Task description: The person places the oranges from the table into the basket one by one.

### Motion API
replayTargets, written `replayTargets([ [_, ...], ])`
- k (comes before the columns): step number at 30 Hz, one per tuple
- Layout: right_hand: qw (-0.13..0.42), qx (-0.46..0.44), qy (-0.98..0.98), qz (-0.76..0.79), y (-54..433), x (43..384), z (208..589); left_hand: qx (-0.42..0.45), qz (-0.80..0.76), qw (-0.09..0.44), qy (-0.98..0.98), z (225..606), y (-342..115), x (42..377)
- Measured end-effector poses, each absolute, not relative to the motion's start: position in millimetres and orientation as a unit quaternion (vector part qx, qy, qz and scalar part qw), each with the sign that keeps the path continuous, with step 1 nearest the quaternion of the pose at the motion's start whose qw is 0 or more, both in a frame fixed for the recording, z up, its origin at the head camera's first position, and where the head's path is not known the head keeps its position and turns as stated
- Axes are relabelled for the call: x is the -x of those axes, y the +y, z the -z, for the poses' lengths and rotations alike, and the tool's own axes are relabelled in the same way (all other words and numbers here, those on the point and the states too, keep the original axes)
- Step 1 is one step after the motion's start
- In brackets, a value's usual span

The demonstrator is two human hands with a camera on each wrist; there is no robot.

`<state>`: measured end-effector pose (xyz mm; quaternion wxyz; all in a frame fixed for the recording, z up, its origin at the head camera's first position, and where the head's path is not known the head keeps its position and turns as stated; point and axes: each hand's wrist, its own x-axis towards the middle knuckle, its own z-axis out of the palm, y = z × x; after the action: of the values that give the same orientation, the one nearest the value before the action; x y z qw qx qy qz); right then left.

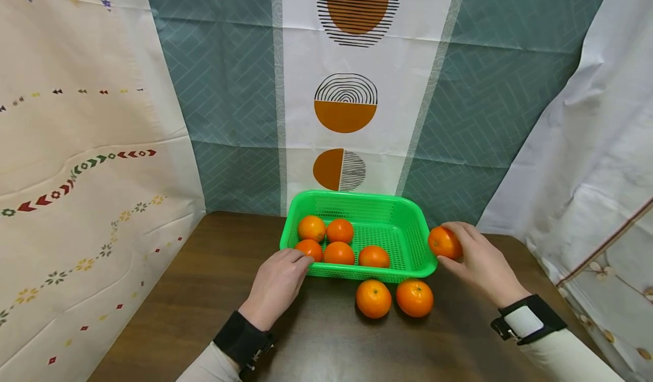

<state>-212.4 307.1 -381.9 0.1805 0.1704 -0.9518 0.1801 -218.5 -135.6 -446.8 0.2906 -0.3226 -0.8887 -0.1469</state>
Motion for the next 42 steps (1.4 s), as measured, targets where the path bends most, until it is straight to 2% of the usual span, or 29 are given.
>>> replayTargets([
  [42, 0.118, -0.207, -0.958, -0.159, 225.3, 262.3, 380.2, 0.320, 0.141, 0.284, -0.893, 447.1, -135.8, 218.5],
])
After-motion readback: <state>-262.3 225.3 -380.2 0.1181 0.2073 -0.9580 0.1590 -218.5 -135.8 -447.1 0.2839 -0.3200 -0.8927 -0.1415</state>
